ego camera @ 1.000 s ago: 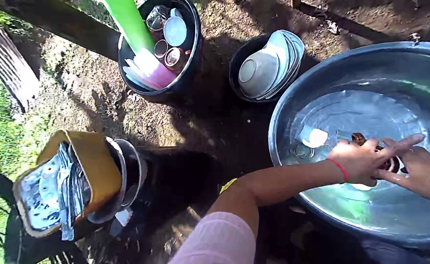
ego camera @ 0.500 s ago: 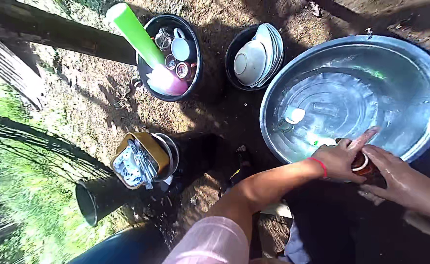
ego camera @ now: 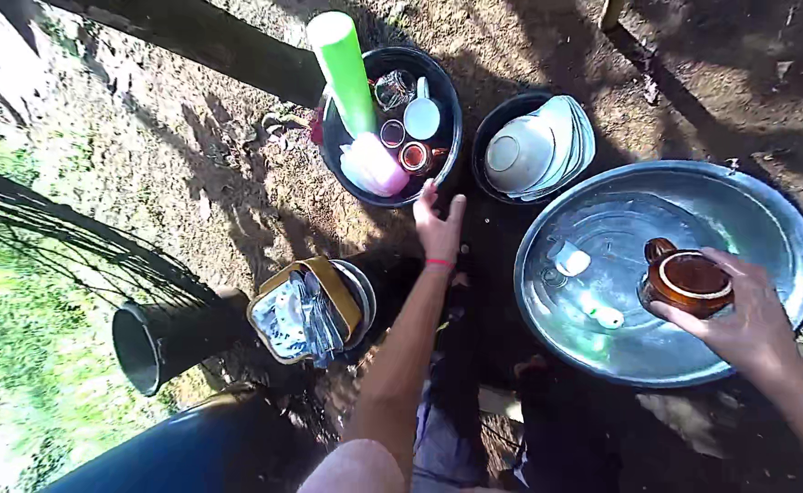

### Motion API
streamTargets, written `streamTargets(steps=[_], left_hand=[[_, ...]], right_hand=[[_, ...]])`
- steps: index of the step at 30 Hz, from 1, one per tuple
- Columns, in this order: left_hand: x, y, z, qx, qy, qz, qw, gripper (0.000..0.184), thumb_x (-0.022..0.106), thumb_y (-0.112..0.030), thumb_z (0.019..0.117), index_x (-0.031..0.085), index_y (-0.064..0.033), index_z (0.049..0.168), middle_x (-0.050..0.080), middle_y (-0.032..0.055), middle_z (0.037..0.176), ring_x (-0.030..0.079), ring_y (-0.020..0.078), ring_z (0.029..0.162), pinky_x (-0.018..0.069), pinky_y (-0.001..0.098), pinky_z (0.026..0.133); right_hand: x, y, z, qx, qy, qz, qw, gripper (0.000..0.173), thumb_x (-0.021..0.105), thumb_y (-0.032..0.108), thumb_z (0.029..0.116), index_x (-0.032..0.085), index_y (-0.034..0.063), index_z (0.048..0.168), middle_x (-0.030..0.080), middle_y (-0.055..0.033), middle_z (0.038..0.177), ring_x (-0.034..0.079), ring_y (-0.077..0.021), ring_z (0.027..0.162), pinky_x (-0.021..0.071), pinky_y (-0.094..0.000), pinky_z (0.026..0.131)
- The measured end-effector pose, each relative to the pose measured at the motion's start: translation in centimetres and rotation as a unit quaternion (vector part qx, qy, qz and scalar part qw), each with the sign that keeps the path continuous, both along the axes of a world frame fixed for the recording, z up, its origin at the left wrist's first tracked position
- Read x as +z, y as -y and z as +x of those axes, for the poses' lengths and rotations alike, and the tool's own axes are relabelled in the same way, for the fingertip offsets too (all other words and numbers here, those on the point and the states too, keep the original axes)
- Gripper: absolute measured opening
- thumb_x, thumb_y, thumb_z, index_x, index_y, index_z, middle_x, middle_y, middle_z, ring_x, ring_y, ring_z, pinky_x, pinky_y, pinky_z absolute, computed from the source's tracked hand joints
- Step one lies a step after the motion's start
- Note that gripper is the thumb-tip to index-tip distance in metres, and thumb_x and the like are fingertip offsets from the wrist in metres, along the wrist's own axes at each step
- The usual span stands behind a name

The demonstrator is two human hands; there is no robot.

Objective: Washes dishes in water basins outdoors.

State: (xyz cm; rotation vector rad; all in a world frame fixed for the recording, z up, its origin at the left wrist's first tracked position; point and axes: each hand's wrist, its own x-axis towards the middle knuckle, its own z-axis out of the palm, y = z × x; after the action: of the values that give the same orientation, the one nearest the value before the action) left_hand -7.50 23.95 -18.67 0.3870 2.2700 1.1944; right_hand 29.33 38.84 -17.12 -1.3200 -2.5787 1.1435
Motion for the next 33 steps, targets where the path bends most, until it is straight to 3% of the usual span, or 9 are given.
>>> streamTargets(steps=[4,6,9,11,13,18,23,29,33], left_hand=[[-5.1,3.2,-14.2,0.279,0.01,-0.079,0.957,0.068,0.064,-0.028,0.1012,0.036,0.0076,0.151,0.047,0.0295,0.148,0.048,0.0349,0.137,0.0389,0.0429,0.115],[-7.2,3.2,-17.1,0.281,0.054,-0.124,0.95,0.066,0.066,-0.031,0.1009,0.041,0.0084,0.148,0.052,0.031,0.143,0.051,0.0379,0.134,0.0403,0.0488,0.113],[-8.1,1.6,-18.5,0.236,0.081,-0.172,0.953,0.102,0.081,-0.029,0.0891,0.015,0.0058,0.159,0.036,0.0349,0.155,0.04,0.0434,0.144,0.036,0.0515,0.118],[-7.5,-0.1,-18.6,0.216,0.058,-0.234,0.946,0.134,0.09,-0.035,0.078,-0.009,-0.0077,0.163,0.022,0.0359,0.161,0.035,0.0486,0.145,0.0383,0.055,0.115],[-7.3,-1.5,-18.6,0.214,0.028,-0.29,0.932,0.143,0.094,-0.043,0.07,-0.01,-0.0189,0.165,0.019,0.0333,0.163,0.042,0.0518,0.138,0.0481,0.0603,0.102],[-6.9,-1.7,-19.8,0.155,0.07,-0.366,0.915,0.129,0.091,-0.051,0.0715,0.008,-0.0226,0.166,0.019,0.0305,0.164,0.046,0.0524,0.133,0.0511,0.0612,0.096],[-5.5,0.2,-22.3,0.147,0.13,-0.307,0.931,0.072,0.076,-0.025,0.0934,0.04,-0.0122,0.155,0.046,0.0348,0.146,0.055,0.051,0.126,0.0488,0.0636,0.098],[-6.5,1.9,-22.3,0.075,0.059,-0.269,0.958,0.078,0.064,-0.021,0.1017,0.018,-0.0187,0.165,0.044,0.0322,0.151,0.051,0.0497,0.133,0.0429,0.0615,0.107],[-6.2,2.1,-22.1,0.052,0.045,-0.258,0.964,0.059,0.06,-0.013,0.1028,0.036,-0.0109,0.157,0.049,0.0325,0.145,0.051,0.0483,0.133,0.0421,0.0592,0.108]], right_hand=[[0.0,-0.1,-9.2,0.027,-0.027,-0.027,0.999,0.095,0.079,0.049,0.0745,0.049,-0.0089,0.143,0.051,-0.0357,0.142,0.047,-0.0529,0.133,0.0368,-0.0609,0.113],[-0.8,0.0,-14.4,0.072,-0.061,-0.027,0.995,0.091,0.077,0.051,0.0766,0.052,-0.0095,0.14,0.053,-0.0349,0.14,0.051,-0.0514,0.13,0.0413,-0.0608,0.108],[-1.9,0.4,-22.3,0.125,-0.134,-0.035,0.982,0.079,0.083,0.041,0.0762,0.058,-0.0065,0.135,0.054,-0.0331,0.138,0.056,-0.0469,0.126,0.0482,-0.0581,0.101],[-2.7,0.8,-27.0,0.146,-0.151,-0.027,0.977,0.076,0.088,0.036,0.0723,0.061,-0.0016,0.133,0.056,-0.0304,0.137,0.057,-0.0459,0.126,0.0492,-0.059,0.101],[-3.4,1.3,-31.1,0.16,-0.134,-0.011,0.978,0.077,0.089,0.035,0.0706,0.061,0.0001,0.134,0.056,-0.0292,0.139,0.054,-0.0478,0.128,0.0459,-0.0614,0.104],[-4.3,3.2,-36.7,0.123,-0.157,-0.009,0.98,0.074,0.087,0.036,0.0752,0.06,0.0035,0.136,0.055,-0.0267,0.139,0.055,-0.0431,0.128,0.0474,-0.0557,0.105],[-4.5,4.0,-38.0,0.073,-0.189,-0.045,0.978,0.075,0.087,0.033,0.0757,0.058,0.0008,0.137,0.057,-0.0253,0.136,0.055,-0.0397,0.127,0.0456,-0.0534,0.106],[-5.3,3.7,-37.0,0.077,-0.191,-0.059,0.977,0.076,0.088,0.033,0.0737,0.057,-0.0003,0.135,0.058,-0.0229,0.136,0.056,-0.036,0.127,0.0458,-0.0515,0.107],[-5.1,3.4,-36.3,0.082,-0.178,-0.066,0.978,0.077,0.088,0.033,0.0717,0.058,-0.001,0.134,0.058,-0.0244,0.135,0.056,-0.0379,0.126,0.047,-0.052,0.106]])
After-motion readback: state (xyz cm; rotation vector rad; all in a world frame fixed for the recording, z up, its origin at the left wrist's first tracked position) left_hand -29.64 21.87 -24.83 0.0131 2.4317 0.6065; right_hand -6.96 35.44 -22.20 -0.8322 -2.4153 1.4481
